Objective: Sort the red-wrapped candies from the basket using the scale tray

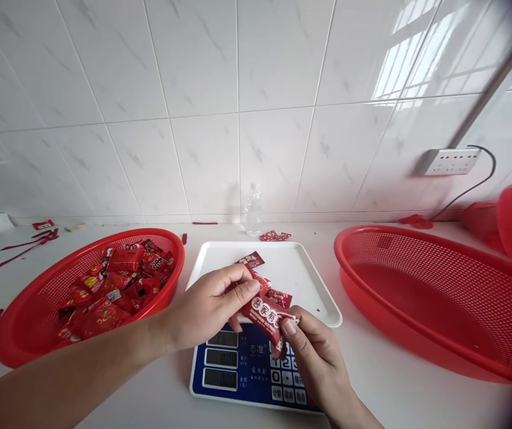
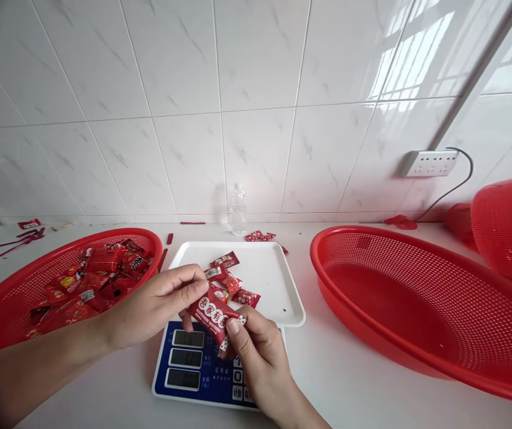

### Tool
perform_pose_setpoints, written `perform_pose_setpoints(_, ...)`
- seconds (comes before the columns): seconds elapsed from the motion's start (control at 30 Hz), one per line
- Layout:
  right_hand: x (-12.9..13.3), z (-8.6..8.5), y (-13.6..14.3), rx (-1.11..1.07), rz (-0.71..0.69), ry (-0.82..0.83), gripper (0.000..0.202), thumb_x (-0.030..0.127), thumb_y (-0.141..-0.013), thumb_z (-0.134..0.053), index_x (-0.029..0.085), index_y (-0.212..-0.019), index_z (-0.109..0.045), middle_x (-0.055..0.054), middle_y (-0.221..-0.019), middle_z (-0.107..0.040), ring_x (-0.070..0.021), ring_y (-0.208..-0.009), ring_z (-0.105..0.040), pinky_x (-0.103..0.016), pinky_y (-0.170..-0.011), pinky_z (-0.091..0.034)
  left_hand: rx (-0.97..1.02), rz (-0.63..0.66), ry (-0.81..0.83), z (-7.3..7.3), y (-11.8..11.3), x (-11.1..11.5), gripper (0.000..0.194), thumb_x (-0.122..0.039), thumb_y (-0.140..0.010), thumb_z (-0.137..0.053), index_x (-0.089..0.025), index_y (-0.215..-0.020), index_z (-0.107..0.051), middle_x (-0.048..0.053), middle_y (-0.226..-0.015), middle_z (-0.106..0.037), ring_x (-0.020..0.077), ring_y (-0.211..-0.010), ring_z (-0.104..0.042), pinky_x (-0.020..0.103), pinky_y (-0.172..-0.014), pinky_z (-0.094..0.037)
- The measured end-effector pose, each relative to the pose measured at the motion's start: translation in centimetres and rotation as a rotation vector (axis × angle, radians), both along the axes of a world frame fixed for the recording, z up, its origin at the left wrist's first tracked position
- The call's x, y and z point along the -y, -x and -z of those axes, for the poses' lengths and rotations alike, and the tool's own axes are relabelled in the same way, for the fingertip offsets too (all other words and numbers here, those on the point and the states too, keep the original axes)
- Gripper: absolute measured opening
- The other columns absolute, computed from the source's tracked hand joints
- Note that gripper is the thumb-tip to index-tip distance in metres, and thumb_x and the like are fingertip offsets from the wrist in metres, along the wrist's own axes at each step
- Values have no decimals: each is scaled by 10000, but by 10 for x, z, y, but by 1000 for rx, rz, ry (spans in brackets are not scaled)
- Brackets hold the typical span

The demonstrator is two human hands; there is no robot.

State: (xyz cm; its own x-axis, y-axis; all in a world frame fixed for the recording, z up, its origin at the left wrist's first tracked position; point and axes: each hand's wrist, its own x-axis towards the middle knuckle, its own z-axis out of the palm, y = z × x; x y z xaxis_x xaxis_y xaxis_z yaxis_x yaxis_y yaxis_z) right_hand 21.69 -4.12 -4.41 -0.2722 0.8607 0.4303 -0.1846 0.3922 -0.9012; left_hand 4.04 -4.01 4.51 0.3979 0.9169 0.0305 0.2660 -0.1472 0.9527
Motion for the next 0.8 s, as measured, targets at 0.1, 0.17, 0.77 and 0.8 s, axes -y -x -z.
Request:
perform_pose_setpoints(0.1,-3,1,-4,-112,-84,81,415,479,-929,-542,187,-635,-571,0,-537,-596,-113,-519,-526,-226,-521,-430,-100,-64,-197,-6,-5,0,343,-359,-953,-469,-200,-651,-439,-48,-602,-417,83,-537,-398,203,-495,-377)
perform_pose_setpoints(0.17,-7,2,-4,-173,-127,115,422,487,-920,-557,187,-624,-560,5,-525,-585,-107,-513,-512,-225,-522,-416,-95,-123,-313,-6,-11,2,359,-338,-953,-477,-198,-627,-419,-50,-598,-390,86,-545,-358,211,-510,-354)
perform_pose_setpoints(0.77,-28,3,0,-521,-531,574,422,530,-774,-707,179,-641,-514,99,-418,-365,-28,-319,-263,-166,-330,-194,433,62,20,34,-34,-15,370,-394,-850,-685,-236,-1163,-568,-18,-832,-544,64,-603,-481,181,-523,-434)
perform_pose_setpoints(0.8,-28,4,2,-480,-535,570,457,566,-783,-682,179,-621,-501,95,-408,-364,-30,-315,-271,-168,-329,-200,417,60,-1,35,-34,-16,295,-400,-864,-670,-222,-1087,-596,-13,-837,-551,69,-628,-499,186,-550,-444)
